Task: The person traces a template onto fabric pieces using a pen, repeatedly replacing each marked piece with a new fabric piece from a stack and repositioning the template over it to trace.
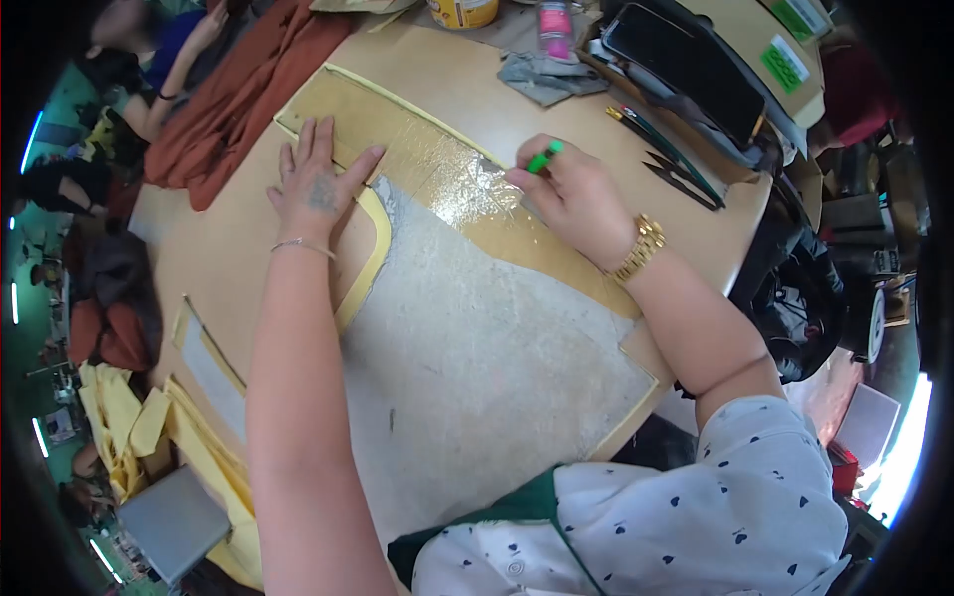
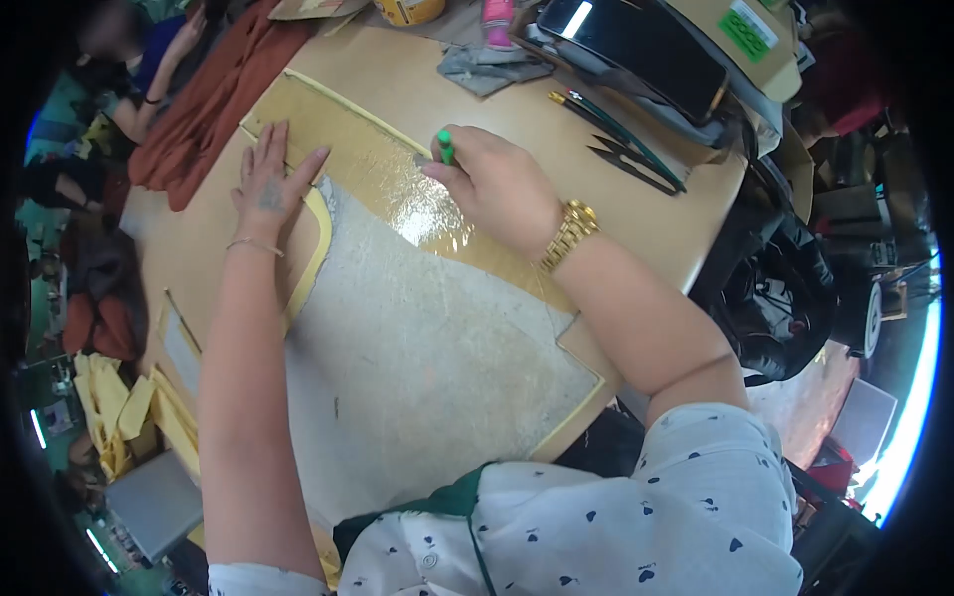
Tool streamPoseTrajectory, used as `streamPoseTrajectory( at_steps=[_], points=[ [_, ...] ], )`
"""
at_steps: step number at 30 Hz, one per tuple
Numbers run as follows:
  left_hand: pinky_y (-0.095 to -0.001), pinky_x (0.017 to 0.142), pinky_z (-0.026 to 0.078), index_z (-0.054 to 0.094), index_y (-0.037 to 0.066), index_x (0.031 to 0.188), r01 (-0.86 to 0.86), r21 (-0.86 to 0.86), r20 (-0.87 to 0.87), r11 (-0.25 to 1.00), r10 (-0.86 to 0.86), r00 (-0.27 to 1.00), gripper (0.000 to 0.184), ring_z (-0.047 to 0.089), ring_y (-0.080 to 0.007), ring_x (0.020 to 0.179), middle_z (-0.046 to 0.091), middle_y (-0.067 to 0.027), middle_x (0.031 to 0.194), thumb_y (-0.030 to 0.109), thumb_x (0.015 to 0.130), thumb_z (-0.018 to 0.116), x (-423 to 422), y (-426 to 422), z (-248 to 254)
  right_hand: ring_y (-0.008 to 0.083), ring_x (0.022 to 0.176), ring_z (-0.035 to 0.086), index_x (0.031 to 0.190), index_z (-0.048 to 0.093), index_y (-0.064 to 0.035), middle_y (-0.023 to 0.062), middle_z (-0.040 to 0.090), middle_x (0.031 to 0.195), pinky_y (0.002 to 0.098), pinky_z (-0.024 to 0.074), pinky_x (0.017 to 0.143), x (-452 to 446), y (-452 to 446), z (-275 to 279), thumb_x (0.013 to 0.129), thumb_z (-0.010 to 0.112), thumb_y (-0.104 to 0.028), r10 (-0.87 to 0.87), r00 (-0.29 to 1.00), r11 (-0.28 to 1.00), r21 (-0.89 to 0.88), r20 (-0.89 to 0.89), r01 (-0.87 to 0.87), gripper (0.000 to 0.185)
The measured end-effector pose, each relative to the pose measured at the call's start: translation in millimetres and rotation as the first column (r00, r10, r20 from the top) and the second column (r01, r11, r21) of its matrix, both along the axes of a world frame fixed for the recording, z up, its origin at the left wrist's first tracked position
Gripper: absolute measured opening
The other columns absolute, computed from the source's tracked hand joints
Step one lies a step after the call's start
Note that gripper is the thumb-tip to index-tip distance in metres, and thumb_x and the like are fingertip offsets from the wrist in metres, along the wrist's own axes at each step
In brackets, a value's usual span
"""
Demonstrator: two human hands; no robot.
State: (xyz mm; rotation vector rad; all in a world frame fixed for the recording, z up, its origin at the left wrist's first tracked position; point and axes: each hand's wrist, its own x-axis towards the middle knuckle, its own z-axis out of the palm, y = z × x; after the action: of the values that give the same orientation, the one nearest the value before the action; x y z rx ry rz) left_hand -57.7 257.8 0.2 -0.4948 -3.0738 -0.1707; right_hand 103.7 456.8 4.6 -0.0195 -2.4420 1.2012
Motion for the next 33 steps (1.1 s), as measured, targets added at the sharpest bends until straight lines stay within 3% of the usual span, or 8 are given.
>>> streamPoseTrajectory(
  at_steps=[3,6,8,11,17,19,29,33],
  points=[
    [-0.0581,0.095,0.016,0.031,0.017,0.128,-0.047,-0.114,-0.136,0.992,0.032,0.99,0.07,0.018,-0.0275,0.126,0.023,-0.0045,0.136,0.054,0.072,0.048,19,14,3,0.0272,0.064,0.052,0.078,0.05,-0.0026,0.0123,0.053,0.069,0.0338,0.042,0.058,-3,3,-1,0.076,0.058,-0.017,0.01,0.999,1.0,0.025,-0.054,-0.008,0.017],
    [-0.0576,0.09,0.026,0.035,0.012,0.125,0.161,-0.284,-0.2,0.945,-0.222,0.954,0.068,0.026,-0.0317,0.121,0.034,-0.0124,0.128,0.048,0.07,0.056,77,48,20,0.0263,0.062,0.052,0.078,0.053,-0.0026,0.0121,0.053,0.068,0.0332,0.0418,0.057,-5,11,-3,0.076,0.059,-0.017,0.031,0.988,0.996,0.09,-0.152,-0.018,0.016],
    [-0.0535,0.086,0.034,0.038,0.006,0.12,0.321,-0.06,0.32,0.945,-0.286,0.903,0.072,0.034,-0.0316,0.116,0.04,-0.0154,0.121,0.044,0.064,0.063,132,77,53,0.0291,0.061,0.051,0.079,0.054,-0.0034,0.0136,0.054,0.069,0.0351,0.0416,0.056,-6,15,-3,0.075,0.059,-0.02,0.053,0.992,0.996,0.072,-0.113,-0.045,0.018],
    [-0.0486,0.084,0.037,0.041,0.001,0.117,0.319,-0.062,0.139,0.946,-0.308,0.941,0.078,0.038,-0.03,0.112,0.042,-0.0155,0.118,0.047,0.059,0.066,185,91,46,0.0292,0.063,0.052,0.08,0.054,-0.0047,0.0142,0.053,0.067,0.035,0.0416,0.057,-4,16,1,0.077,0.057,-0.022,0.049,0.999,0.999,-0.008,-0.018,-0.049,0.018],
    [-0.0468,0.082,0.039,0.037,-0.002,0.119,0.335,-0.073,0.06,0.939,-0.331,0.942,0.092,0.038,-0.0292,0.112,0.042,-0.0135,0.12,0.054,0.052,0.067,187,89,35,0.0315,0.071,0.054,0.081,0.049,-0.0031,0.0146,0.055,0.074,0.0382,0.0432,0.065,107,35,9,0.076,0.056,-0.018,0.008,0.999,0.978,0.208,0.043,-0.017,0.018],
    [-0.0474,0.083,0.038,0.036,-0.002,0.12,0.331,-0.058,0.068,0.942,-0.327,0.943,0.094,0.037,-0.0281,0.113,0.04,-0.0127,0.122,0.056,0.053,0.066,184,90,35,0.0302,0.071,0.053,0.079,0.049,-0.0041,0.0131,0.053,0.073,0.0376,0.0431,0.065,143,51,11,0.074,0.058,-0.016,0.05,0.994,0.999,0.002,0.097,-0.05,0.015],
    [-0.0551,0.086,0.034,0.033,0.002,0.123,0.308,-0.121,0.204,0.944,-0.28,0.938,0.095,0.036,-0.0268,0.114,0.037,-0.0074,0.125,0.058,0.053,0.066,189,98,43,0.0352,0.07,0.054,0.085,0.05,-0.0027,0.0177,0.056,0.073,0.0415,0.0423,0.063,-30,13,-5,0.078,0.052,-0.03,0.067,0.997,0.997,0.034,-0.03,-0.066,0.028],
    [-0.056,0.087,0.032,0.032,0.003,0.124,0.281,-0.136,0.235,0.95,-0.245,0.941,0.097,0.036,-0.0259,0.114,0.037,-0.0068,0.125,0.059,0.052,0.066,189,99,44,0.0333,0.082,0.054,0.106,0.048,-0.0035,0.0185,0.057,0.09,0.0393,0.0432,0.07,25,24,13,0.079,0.05,-0.027,0.069,0.981,0.993,0.08,0.184,-0.085,0.036]
  ],
)
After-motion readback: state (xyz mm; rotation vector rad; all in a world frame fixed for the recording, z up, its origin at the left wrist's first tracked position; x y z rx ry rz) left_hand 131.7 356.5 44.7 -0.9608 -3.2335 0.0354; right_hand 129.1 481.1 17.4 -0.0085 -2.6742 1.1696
